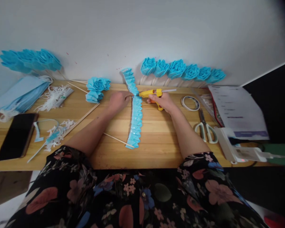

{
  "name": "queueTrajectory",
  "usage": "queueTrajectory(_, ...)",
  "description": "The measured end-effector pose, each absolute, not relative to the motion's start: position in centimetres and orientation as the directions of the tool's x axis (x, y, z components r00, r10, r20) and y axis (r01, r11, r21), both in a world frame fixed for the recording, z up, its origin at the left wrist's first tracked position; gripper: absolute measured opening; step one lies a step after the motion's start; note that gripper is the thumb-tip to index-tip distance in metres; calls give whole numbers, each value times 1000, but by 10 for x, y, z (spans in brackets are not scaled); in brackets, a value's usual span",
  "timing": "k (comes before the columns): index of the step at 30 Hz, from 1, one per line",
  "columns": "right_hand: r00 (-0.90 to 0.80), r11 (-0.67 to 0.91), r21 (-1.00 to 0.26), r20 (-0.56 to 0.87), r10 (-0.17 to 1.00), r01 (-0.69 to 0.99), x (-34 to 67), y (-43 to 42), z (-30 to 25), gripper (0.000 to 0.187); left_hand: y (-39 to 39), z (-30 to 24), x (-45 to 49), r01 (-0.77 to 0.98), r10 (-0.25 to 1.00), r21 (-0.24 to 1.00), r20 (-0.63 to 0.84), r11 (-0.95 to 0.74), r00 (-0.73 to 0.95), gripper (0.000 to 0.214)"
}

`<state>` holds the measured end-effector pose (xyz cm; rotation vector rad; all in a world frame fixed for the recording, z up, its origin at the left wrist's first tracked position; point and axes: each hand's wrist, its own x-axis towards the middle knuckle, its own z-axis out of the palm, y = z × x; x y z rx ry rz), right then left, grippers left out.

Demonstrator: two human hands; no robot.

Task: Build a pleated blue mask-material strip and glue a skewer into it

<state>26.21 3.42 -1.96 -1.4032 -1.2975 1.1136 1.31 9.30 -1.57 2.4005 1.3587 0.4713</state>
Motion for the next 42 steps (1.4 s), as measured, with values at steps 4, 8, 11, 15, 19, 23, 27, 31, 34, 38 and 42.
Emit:
queueTrajectory(4,49,-29,-961,-17,999,273,260,36,-21,32,90,-11,15,774,857,391,86,-498,508,44)
queueTrajectory(8,68,-56,-951,-37,997,304,256,36,-17,27,87,-6,17,799,857,338,52,-498,512,45)
queueTrajectory(11,73,-69,-945,-48,996,319,255,35,-13,26,86,-3,18,806,856,319,36,-498,515,46)
queueTrajectory(15,79,-67,-934,-42,996,351,258,33,-8,26,87,-3,18,809,860,326,24,-488,510,47)
queueTrajectory(19,59,-48,-932,-29,998,359,263,33,-8,26,90,-7,16,802,861,345,36,-488,508,47)
queueTrajectory(23,61,-39,-973,-25,998,229,269,34,-14,36,94,-15,13,781,866,403,62,-476,496,47)
queueTrajectory(27,93,21,-996,28,995,81,273,35,-16,47,101,-25,10,716,891,557,106,-421,442,46)
queueTrajectory(31,108,9,-999,14,994,49,267,37,-16,46,106,-28,10,649,927,673,161,-355,340,44)
queueTrajectory(34,118,16,-999,19,993,33,260,39,-17,44,105,-26,11,679,922,626,210,-383,326,44)
queueTrajectory(38,156,-22,-997,-11,988,69,255,43,-20,39,100,-20,13,740,891,500,196,-450,409,44)
queueTrajectory(42,138,-18,-992,-1,990,124,252,45,-21,33,98,-17,15,786,889,422,146,-453,434,46)
